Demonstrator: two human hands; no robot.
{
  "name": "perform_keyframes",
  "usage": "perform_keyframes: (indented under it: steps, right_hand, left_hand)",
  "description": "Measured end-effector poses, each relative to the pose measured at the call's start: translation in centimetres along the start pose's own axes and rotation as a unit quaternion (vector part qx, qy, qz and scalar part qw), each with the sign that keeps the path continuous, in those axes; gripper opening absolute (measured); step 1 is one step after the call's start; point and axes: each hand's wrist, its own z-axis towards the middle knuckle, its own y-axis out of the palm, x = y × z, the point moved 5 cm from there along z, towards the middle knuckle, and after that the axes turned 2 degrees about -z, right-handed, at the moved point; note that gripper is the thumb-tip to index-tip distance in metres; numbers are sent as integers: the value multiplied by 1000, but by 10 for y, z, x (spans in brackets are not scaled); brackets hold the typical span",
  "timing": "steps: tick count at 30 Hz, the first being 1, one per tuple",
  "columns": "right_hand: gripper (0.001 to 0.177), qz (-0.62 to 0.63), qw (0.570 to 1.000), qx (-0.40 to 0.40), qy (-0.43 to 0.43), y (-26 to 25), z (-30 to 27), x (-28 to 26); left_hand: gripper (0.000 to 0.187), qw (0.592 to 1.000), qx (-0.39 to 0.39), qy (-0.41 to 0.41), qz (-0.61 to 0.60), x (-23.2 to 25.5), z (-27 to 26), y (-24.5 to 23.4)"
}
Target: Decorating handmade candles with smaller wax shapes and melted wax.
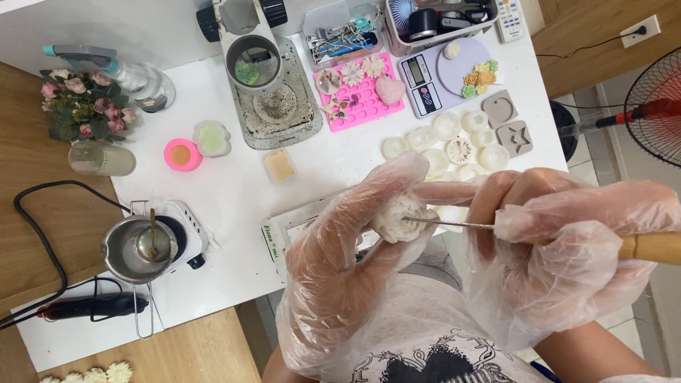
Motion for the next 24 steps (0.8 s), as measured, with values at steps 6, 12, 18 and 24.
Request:
perform_keyframes:
  steps: [6, 12, 18, 24]
  right_hand:
    - [40, 22, 978, 164, -126, 46, 3, -34]
    - [39, -95, 980, 147, -95, 44, 15, -29]
    - [38, -33, 942, 292, -165, 42, 16, -18]
    - [34, 14, 966, 226, -127, 51, 27, -24]
  left_hand:
    - [54, 1000, -17, -14, 1, 7, 4, 0]
    - [55, 999, -14, -20, 27, -3, 8, 0]
    - [53, 990, 9, -117, -76, -17, 16, 3]
    - [54, 988, 9, -121, -95, -15, 19, 2]
